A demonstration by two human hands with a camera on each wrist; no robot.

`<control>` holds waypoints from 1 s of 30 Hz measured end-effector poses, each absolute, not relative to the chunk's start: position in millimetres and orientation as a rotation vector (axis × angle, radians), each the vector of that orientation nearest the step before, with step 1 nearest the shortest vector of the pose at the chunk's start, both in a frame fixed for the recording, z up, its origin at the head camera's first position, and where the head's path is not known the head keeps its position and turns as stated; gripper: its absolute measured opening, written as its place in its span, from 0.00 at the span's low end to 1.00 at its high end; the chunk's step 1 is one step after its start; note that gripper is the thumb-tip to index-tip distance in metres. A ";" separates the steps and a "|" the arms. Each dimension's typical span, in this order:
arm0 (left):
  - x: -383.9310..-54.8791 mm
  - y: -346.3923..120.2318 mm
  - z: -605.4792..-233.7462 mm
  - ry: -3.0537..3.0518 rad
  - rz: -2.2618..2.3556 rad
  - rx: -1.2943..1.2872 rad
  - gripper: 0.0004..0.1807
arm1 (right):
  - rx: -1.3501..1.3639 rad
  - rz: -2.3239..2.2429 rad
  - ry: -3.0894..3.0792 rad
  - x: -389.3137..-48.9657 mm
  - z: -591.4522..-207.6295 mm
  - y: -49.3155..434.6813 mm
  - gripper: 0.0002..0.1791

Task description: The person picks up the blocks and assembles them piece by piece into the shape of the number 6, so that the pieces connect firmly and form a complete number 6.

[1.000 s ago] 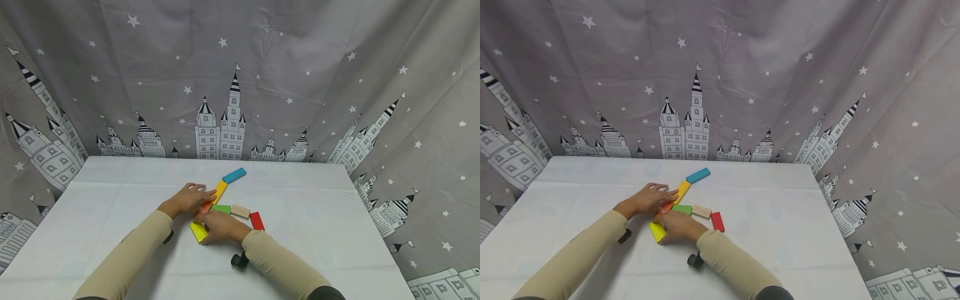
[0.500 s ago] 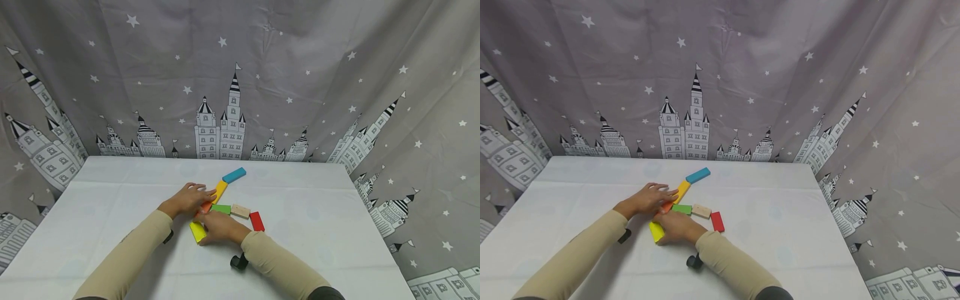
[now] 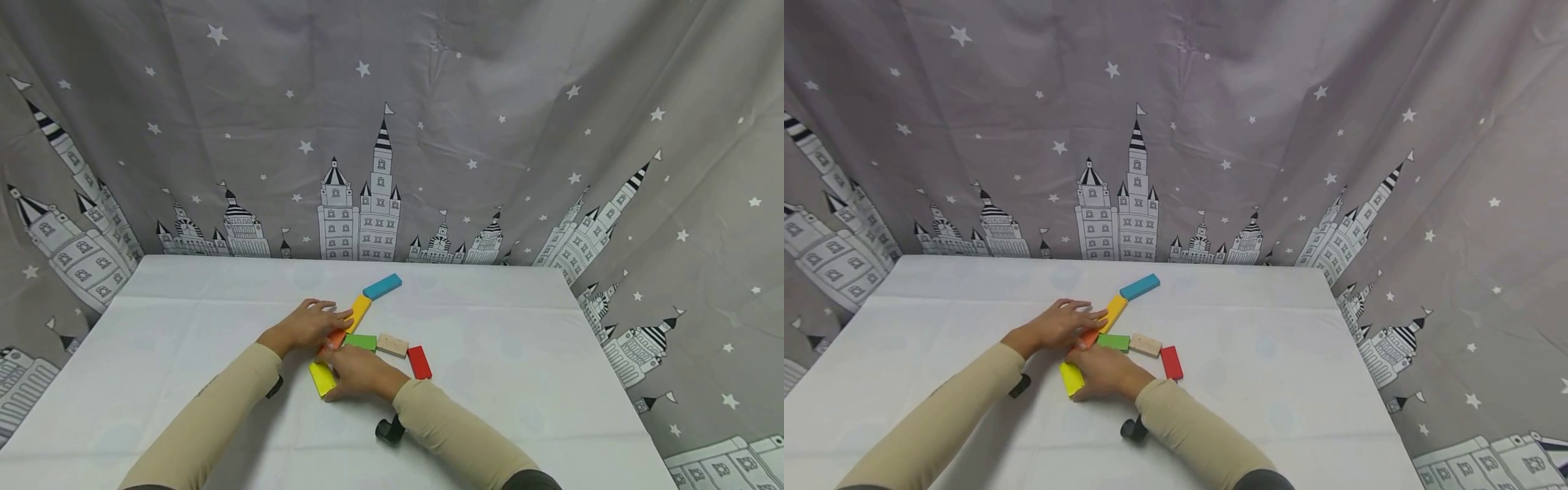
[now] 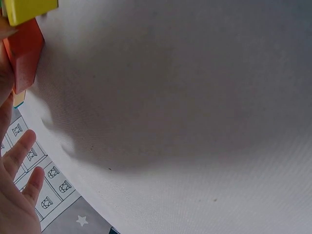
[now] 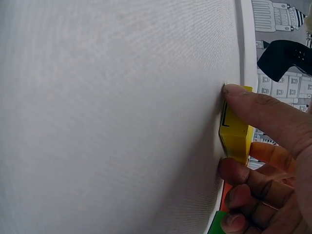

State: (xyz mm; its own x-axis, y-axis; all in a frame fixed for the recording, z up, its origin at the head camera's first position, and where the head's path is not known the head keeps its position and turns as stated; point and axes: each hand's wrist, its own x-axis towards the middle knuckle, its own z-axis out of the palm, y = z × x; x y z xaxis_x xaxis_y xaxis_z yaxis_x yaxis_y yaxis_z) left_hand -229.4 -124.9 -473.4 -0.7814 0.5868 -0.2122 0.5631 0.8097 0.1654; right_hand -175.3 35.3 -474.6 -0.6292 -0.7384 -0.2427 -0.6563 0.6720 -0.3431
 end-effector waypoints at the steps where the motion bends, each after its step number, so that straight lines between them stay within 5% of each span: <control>1: -229.1 -124.8 -473.3 2.742 0.137 0.884 0.29 | -1.095 -0.316 2.527 -175.0 -475.0 35.5 0.36; 11: -228.4 -124.0 -472.2 2.732 0.135 0.880 0.31 | -1.115 -0.373 2.509 -178.7 -470.0 51.1 0.37; 23: -228.9 -123.0 -468.3 2.701 0.084 0.820 0.31 | -1.018 -0.419 2.484 -187.4 -454.8 119.2 0.29; 30: -228.2 -121.4 -468.1 2.686 0.095 0.802 0.32 | -1.178 -0.447 2.451 -187.6 -456.3 151.4 0.24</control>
State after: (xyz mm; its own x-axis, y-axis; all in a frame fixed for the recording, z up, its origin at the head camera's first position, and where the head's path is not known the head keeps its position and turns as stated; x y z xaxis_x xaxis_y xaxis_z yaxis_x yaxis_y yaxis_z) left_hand -228.2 -121.4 -468.1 -0.7849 0.5432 -0.2981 0.5208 0.8390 0.1575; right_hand -187.6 151.4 -456.3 -0.5746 -0.7935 -0.2004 -0.6716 0.5971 -0.4386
